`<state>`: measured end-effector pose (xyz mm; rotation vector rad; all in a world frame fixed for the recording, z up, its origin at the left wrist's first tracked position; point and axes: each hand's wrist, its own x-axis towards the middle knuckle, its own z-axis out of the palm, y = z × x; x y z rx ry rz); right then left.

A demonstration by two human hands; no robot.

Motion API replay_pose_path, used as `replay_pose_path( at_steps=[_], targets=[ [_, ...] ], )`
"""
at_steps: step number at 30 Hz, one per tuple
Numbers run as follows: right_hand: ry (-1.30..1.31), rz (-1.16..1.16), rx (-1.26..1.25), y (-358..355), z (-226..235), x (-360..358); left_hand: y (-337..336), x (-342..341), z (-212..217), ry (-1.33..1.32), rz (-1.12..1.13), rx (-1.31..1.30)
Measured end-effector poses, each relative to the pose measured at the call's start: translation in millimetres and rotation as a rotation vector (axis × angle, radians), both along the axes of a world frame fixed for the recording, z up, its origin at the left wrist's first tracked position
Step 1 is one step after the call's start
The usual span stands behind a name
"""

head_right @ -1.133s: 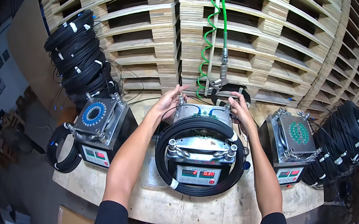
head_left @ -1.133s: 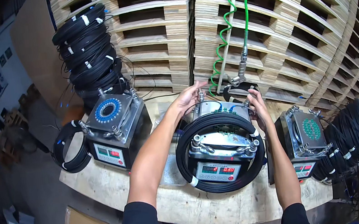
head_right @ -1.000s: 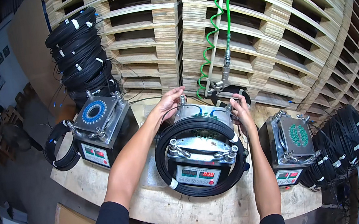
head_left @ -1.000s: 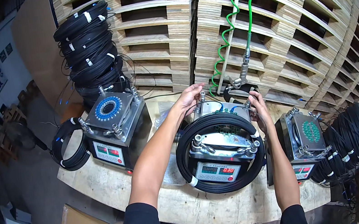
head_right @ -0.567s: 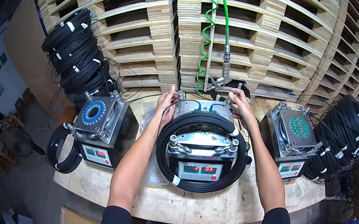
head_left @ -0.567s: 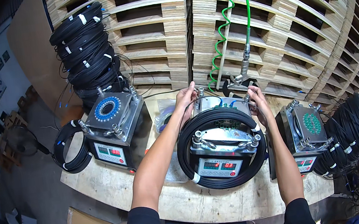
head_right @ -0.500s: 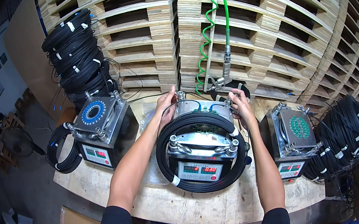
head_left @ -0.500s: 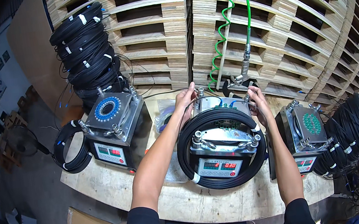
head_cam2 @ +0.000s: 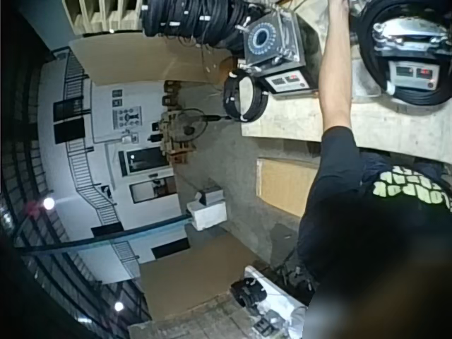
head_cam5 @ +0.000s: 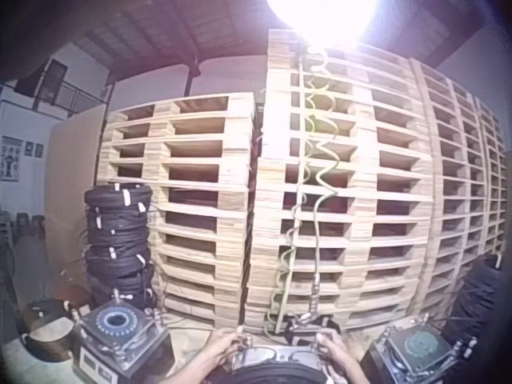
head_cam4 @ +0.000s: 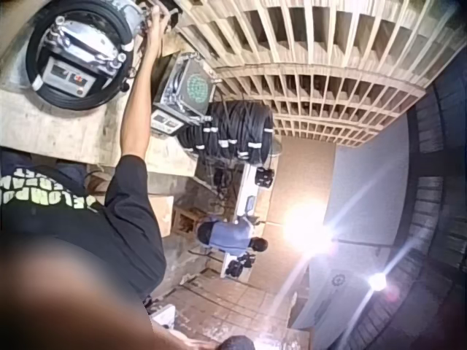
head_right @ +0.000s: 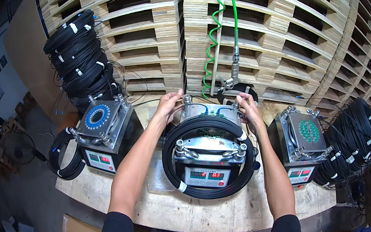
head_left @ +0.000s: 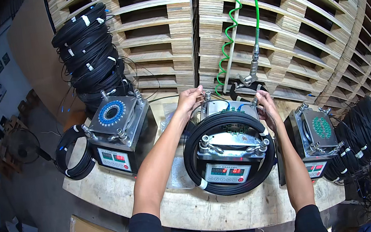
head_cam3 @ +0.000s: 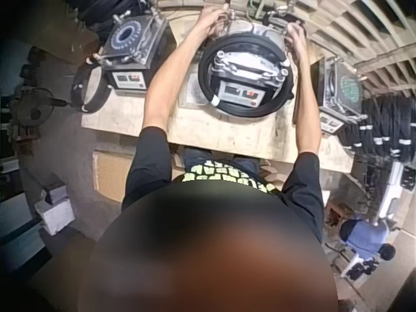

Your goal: Operating specialized industrial machinery to process coils of electrical cable.

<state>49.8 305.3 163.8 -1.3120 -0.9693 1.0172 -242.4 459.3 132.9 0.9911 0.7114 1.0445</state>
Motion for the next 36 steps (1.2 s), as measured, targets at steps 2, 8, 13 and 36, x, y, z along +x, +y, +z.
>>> replay_pose_path(
  at_steps=[2,8,13,36],
  targets=[
    [0.002,-0.005,-0.017,-1,3,-3,0,2,1,-0.005,0.01,-0.026],
    [-0.007,0.003,-0.013,-3,-2,6,-1,11,1,0.273,0.099,0.014],
    [0.004,0.004,-0.028,-4,-2,6,-5,2,9,0.316,0.148,0.122],
    [-0.369,-0.417,0.265,-51,-1,36,-249,-46,24,0.694,0.298,1.074]
  ],
)
